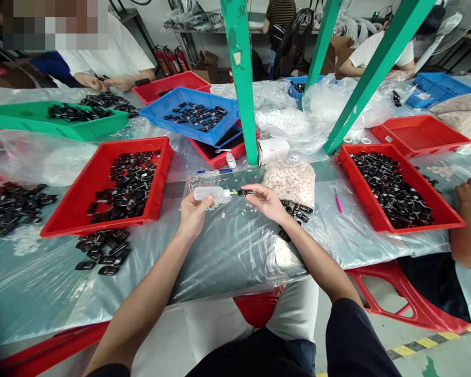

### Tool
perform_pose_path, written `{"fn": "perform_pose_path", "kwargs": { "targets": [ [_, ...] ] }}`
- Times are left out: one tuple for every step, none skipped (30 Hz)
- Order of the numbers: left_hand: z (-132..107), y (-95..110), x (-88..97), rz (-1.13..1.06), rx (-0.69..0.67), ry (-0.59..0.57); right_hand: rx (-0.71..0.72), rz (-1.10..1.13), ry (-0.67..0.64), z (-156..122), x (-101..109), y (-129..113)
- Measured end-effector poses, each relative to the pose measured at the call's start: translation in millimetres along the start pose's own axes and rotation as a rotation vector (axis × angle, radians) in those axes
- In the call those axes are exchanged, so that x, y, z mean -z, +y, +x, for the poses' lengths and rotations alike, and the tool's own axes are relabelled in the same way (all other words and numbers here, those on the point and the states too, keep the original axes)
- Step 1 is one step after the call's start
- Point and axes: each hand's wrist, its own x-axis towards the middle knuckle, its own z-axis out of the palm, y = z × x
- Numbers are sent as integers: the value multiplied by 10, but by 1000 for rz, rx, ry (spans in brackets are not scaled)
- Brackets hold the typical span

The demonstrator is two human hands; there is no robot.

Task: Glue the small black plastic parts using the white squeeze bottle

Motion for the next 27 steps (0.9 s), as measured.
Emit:
{"fn": "perform_pose_path", "kwargs": {
  "targets": [
    [0, -2, -1, -1, 3, 4, 3, 5, 2, 0, 0, -3],
    [-2, -2, -2, -3, 5, 9, 7, 10, 5, 1, -1, -4],
    [-5, -1, -5, -6, 8, 12, 12, 14, 9, 1, -3, -5],
    [-8, 1, -8, -12, 9, 14, 21, 19, 15, 1, -5, -5],
    [-12, 4, -12, -19, 10, 13, 33, 20, 23, 0, -7, -5],
    [-16, 7, -16, -29, 12, 11, 45, 19, 33, -1, -9, -4],
    [-20, 10, -20, -39, 14, 7, 56, 16, 41, -2, -11, -3],
    [-23, 11, -23, -49, 18, 5, 66, 12, 47, -4, -12, -3],
    [-25, 12, -25, -59, 21, 5, 73, 8, 51, -6, -13, -3],
    [-27, 11, -26, -66, 24, 6, 78, 5, 55, -9, -15, -3],
    [-27, 10, -26, -72, 27, 8, 82, 3, 57, -11, -16, -3],
    [-27, 7, -25, -76, 28, 9, 85, 1, 60, -13, -17, -4],
    [-27, 5, -24, -79, 27, 9, 89, 0, 63, -16, -17, -6],
    [-27, 2, -22, -80, 27, 7, 93, -1, 66, -18, -18, -8],
    [-27, 0, -20, -81, 26, 5, 97, -2, 68, -19, -18, -10],
    [-27, -3, -18, -81, 25, 4, 101, -3, 69, -21, -17, -11],
    [-26, -5, -15, -81, 24, 4, 104, -6, 70, -22, -17, -12],
    [-26, -6, -12, -79, 24, 3, 108, -10, 71, -22, -16, -13],
    [-26, -8, -9, -76, 26, 2, 111, -16, 73, -22, -14, -13],
    [-26, -9, -6, -73, 28, 2, 114, -25, 76, -22, -13, -12],
    [-25, -9, -4, -71, 31, 1, 117, -36, 79, -22, -12, -12],
    [-25, -9, -2, -70, 33, 0, 121, -47, 84, -22, -12, -12],
    [-24, -8, 0, -70, 36, 0, 124, -56, 89, -22, -12, -13],
    [-23, -6, 1, -70, 37, -1, 128, -62, 92, -23, -13, -14],
    [-23, -4, 1, -71, 38, -1, 132, -65, 95, -24, -14, -16],
    [-22, -1, 2, -71, 38, -2, 136, -66, 96, -25, -15, -18],
    [-21, 3, 2, -69, 36, -2, 139, -65, 96, -27, -17, -21]
  ]
}}
